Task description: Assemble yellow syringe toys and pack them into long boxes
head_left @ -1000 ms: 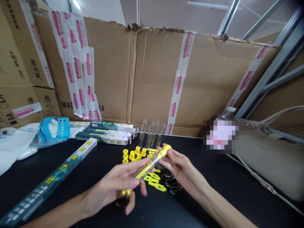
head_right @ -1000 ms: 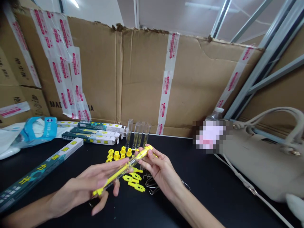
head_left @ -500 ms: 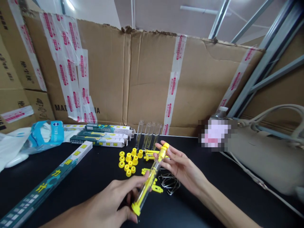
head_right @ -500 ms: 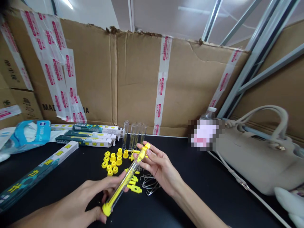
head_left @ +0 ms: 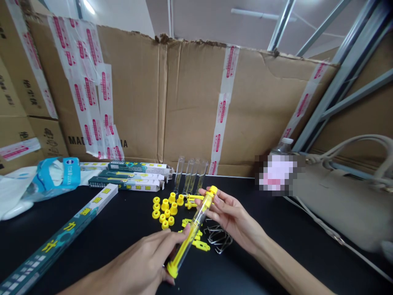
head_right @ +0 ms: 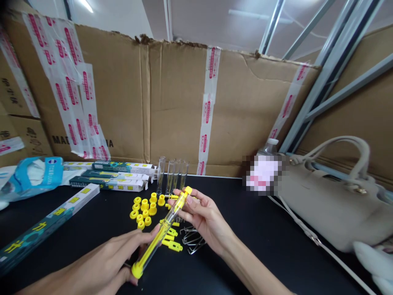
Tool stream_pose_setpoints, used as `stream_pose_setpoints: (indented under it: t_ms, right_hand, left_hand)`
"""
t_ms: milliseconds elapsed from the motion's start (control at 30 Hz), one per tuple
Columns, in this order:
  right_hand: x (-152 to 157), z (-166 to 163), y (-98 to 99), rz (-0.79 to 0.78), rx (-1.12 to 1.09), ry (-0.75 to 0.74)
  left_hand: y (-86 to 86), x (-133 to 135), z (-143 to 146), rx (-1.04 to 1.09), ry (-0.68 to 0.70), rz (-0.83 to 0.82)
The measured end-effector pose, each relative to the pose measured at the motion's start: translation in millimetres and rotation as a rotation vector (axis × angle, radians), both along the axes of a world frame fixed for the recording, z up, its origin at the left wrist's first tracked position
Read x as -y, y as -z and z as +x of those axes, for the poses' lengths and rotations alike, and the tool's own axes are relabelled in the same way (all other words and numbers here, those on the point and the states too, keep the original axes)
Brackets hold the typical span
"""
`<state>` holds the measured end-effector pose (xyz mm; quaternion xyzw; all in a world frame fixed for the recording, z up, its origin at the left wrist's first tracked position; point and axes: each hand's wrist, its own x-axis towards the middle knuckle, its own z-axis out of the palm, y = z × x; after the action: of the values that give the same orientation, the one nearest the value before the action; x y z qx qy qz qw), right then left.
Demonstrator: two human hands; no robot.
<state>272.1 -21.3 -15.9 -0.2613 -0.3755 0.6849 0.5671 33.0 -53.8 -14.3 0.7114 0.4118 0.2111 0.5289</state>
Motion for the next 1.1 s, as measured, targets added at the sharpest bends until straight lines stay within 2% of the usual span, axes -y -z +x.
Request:
stream_pose_setpoints:
  t_ms: [200, 333, 733, 867, 1100]
  right_hand:
    - [0.6, -3.0, 1.4, -0.03, -0.035, 0.038]
    - [-0.3, -1.9, 1.6, -0.04, -0.031, 0.006]
    - [-0.7, -2.8, 2.6, -0.044, -0.04, 0.025]
    - [-0.6, -1.6, 3.1, -0.03, -0.027, -0.012]
    - [-0.7, -2.5, 4.3, -0.003, -0.012, 0.01]
  left_hand:
    - [-0.4, -0.4, -6.7, -0.061, 0.105, 0.227]
    - [0.8, -1.5, -9.8, -0.091, 0.154, 0.335]
    - [-2.1, -1.0, -11.7, -0.117, 0.176, 0.396]
    - [1.8, -1.8, -14.8, -0.143, 0.204, 0.439]
    - [2.2, -1.5, -16.6, -0.165, 0.297, 0.491]
